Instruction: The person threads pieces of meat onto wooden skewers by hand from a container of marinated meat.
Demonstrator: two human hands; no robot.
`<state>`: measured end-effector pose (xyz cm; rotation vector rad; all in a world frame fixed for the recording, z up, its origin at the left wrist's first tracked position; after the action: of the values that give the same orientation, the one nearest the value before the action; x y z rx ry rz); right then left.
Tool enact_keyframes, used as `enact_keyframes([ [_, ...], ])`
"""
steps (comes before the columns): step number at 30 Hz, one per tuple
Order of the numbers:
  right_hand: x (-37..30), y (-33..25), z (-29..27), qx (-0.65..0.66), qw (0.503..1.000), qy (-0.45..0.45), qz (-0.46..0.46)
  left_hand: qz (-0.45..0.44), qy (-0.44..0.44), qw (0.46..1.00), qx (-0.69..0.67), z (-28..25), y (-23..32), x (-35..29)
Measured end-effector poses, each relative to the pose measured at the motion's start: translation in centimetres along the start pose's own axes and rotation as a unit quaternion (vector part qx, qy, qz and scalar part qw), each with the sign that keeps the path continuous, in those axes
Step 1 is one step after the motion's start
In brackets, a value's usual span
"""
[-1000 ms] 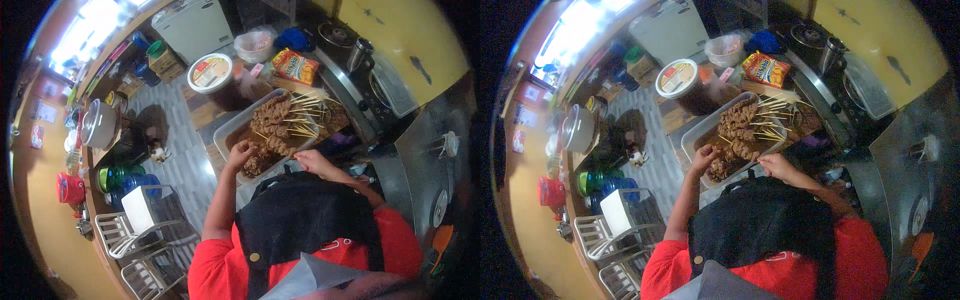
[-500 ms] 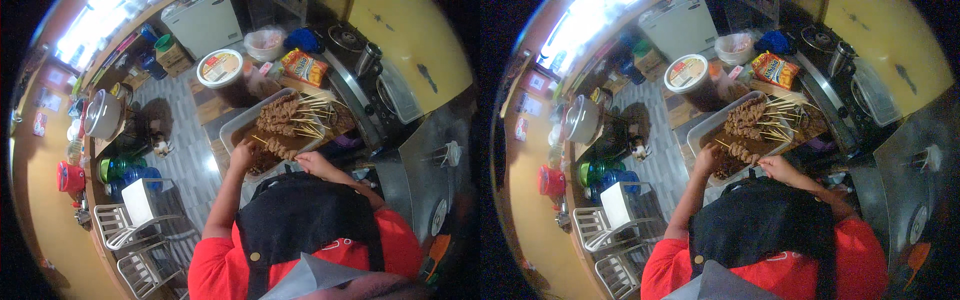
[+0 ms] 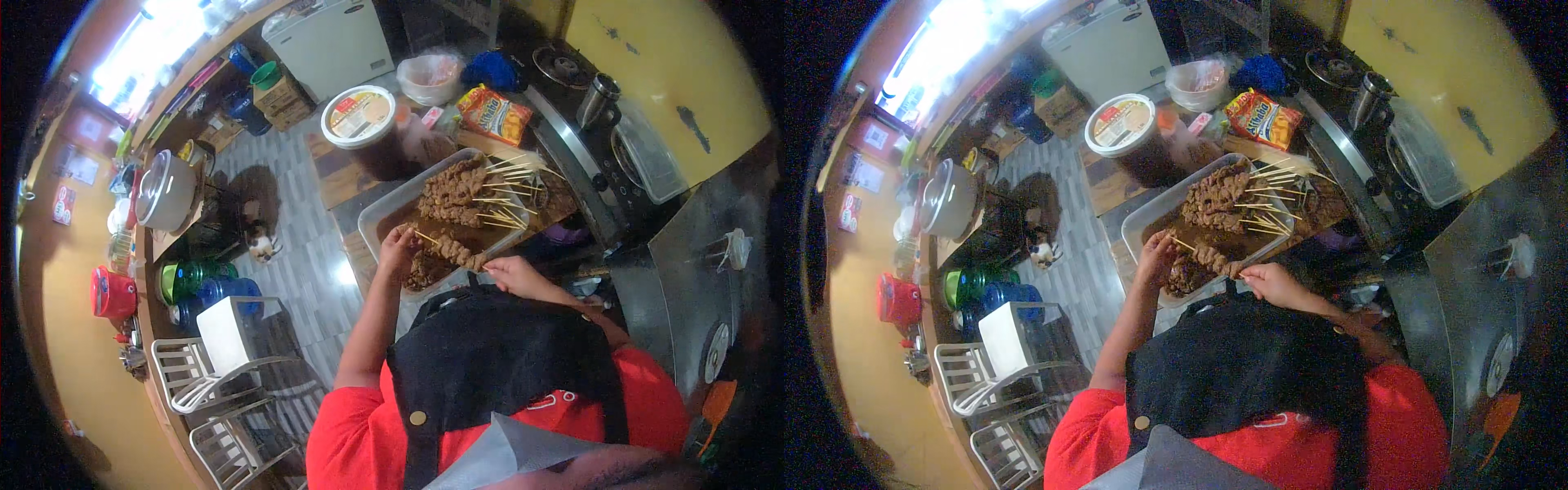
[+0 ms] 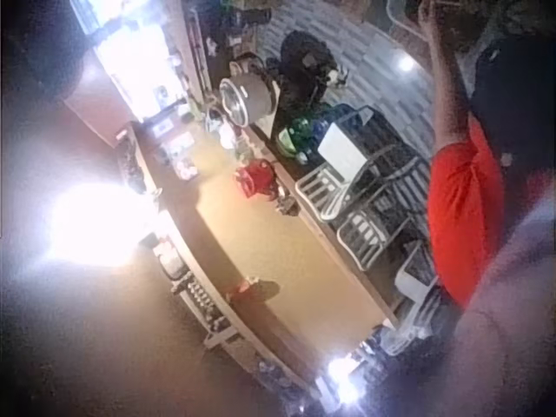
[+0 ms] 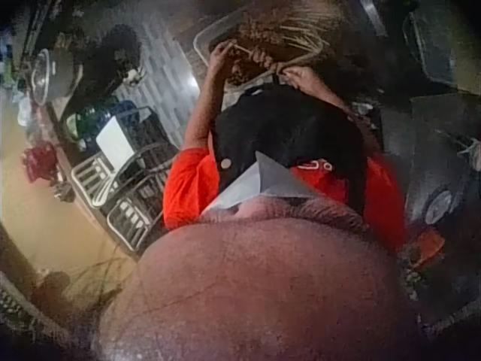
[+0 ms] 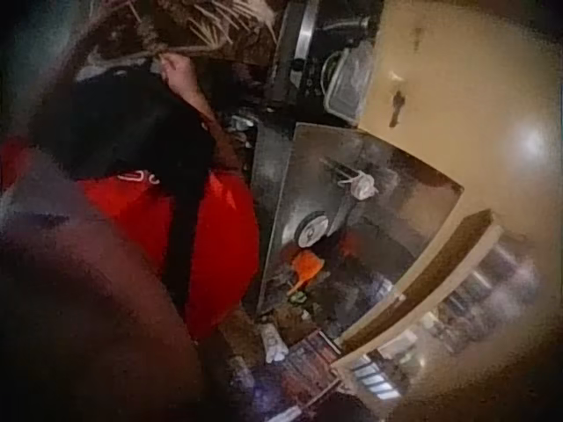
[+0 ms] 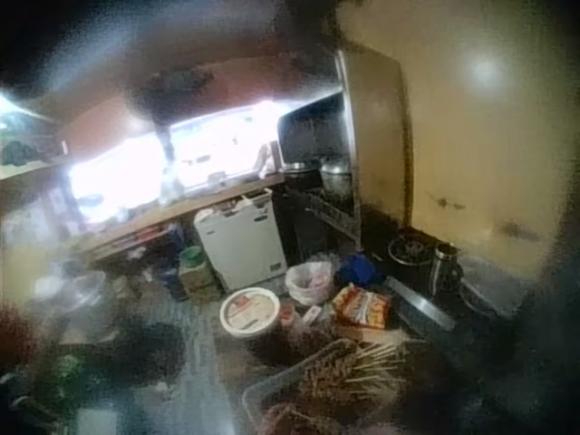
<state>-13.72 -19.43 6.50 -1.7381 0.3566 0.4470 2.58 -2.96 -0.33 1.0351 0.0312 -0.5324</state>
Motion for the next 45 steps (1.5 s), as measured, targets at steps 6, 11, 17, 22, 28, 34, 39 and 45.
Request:
enact_keyframes([
  [6,0.5,1.4,0.2,0.018,1.0,-0.001,0.001,0.01,0.018,1.0,0.0,0.3,0.8,0.1],
  [11,0.5,0.9,0.0,-0.016,0.999,0.036,-0.02,0.035,0.01,0.998,0.049,0.6,1.4,-0.1],
  [17,0.4,0.0,0.0,-0.068,0.996,0.058,0.001,0.107,0.065,0.977,0.172,-0.1,1.9,-0.4],
  [22,0.8,-0.2,0.0,-0.118,0.991,0.068,-0.002,0.132,0.078,0.957,0.244,0.4,2.5,-0.6],
  [28,1.2,-0.3,0.1,-0.093,0.994,0.055,-0.033,-0.073,0.04,0.997,-0.007,-1.7,0.1,0.2],
  [34,1.3,-0.4,0.2,-0.064,0.997,0.024,-0.026,-0.123,-0.069,0.986,-0.091,-0.5,-0.3,0.3],
  [39,1.1,-1.6,0.1,-0.106,0.994,0.015,-0.019,-0.168,-0.159,0.972,-0.047,-1.4,-1.3,0.3],
  [45,1.7,-0.9,-0.4,-0.034,0.998,0.044,-0.022,-0.057,-0.077,0.993,-0.07,2.3,2.3,0.1],
])
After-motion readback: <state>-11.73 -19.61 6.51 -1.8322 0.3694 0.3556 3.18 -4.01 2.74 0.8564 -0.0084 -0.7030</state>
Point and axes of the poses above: each hand's wrist, its own x-axis towards the middle knuckle, its own z-axis out of the palm, y = z × x, the point moved 7 cm from there along x, towards the middle knuckle, and after that the axes turned 7 degrees about z, right-handed, at the moved point
